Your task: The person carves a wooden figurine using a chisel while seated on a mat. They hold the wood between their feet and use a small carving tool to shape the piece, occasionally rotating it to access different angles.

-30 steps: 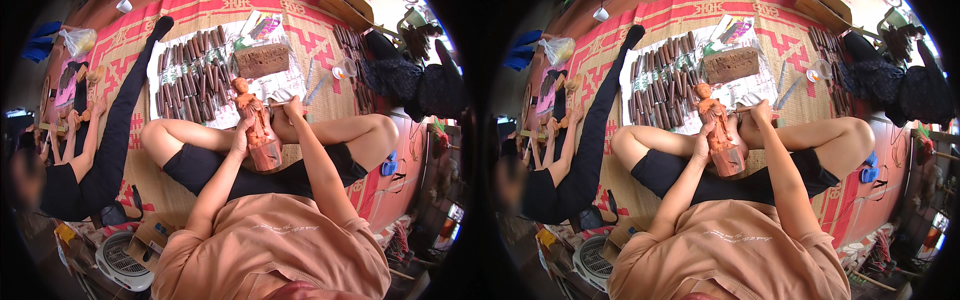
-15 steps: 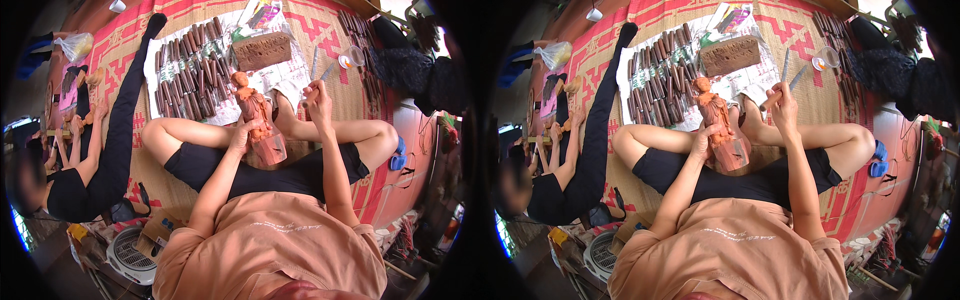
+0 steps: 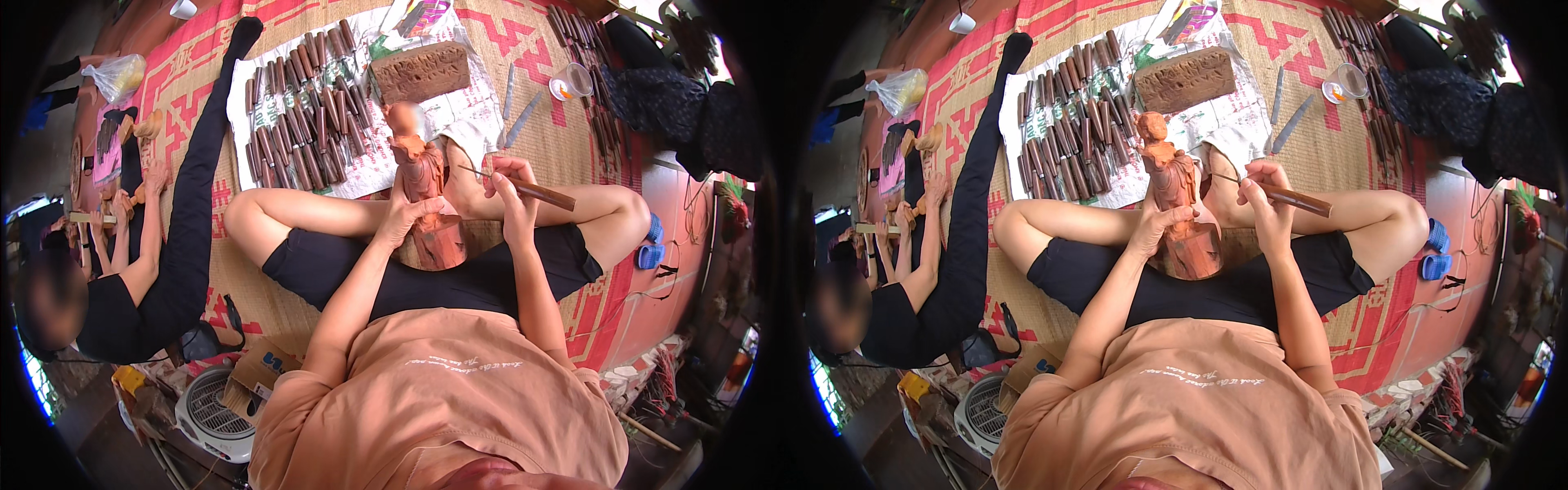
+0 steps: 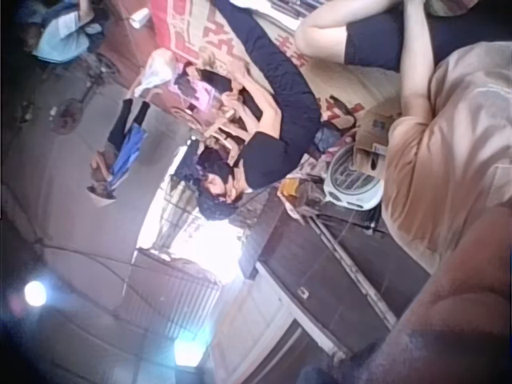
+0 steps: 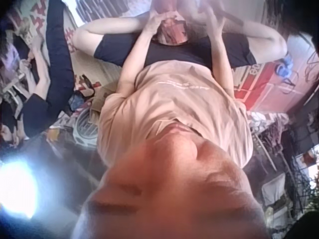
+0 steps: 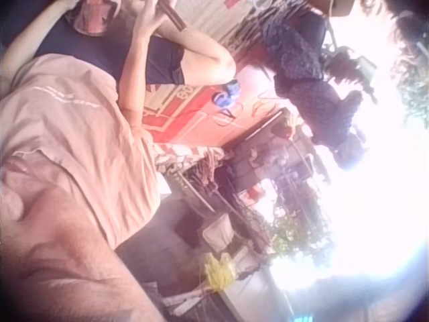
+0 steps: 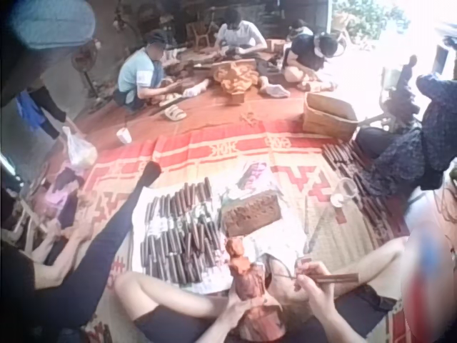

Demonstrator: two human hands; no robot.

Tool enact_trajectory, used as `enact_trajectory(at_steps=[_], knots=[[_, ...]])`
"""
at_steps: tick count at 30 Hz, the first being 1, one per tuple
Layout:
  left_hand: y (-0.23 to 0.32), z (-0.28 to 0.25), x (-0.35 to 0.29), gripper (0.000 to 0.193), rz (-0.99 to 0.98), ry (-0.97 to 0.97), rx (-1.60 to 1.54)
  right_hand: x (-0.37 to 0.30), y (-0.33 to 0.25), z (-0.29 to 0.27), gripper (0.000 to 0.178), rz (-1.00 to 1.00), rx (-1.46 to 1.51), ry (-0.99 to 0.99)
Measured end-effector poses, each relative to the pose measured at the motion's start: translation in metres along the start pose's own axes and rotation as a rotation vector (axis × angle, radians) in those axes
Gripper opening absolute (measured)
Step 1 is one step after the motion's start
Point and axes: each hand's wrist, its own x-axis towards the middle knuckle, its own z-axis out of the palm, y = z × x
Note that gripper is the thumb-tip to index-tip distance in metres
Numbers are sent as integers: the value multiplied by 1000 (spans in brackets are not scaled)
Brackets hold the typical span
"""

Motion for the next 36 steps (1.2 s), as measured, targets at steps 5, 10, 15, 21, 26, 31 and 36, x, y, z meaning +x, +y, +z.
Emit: enact_trajectory(at_steps=[5, 10, 15, 21, 26, 31, 36], knots=[[-5, 8, 2, 85, 96, 42, 77, 2, 7, -4, 18, 40, 94, 28], [-8, 8, 3, 81, 76, 92, 117, 7, 12, -5, 19, 120, 129, 66], [-8, 9, 4, 80, 66, 114, 93, 10, 18, -10, 17, 133, 109, 51], [-6, 9, 3, 79, 49, 114, 112, 11, 17, -10, 17, 124, 108, 47], [-6, 10, 4, 79, 40, 113, 117, 11, 18, -10, 15, 129, 124, 48], [-6, 10, 5, 80, 38, 125, 129, 14, 17, -6, 13, 133, 106, 39], [-10, 9, 7, 81, 48, 127, 145, 14, 19, -7, 13, 147, 102, 20]])
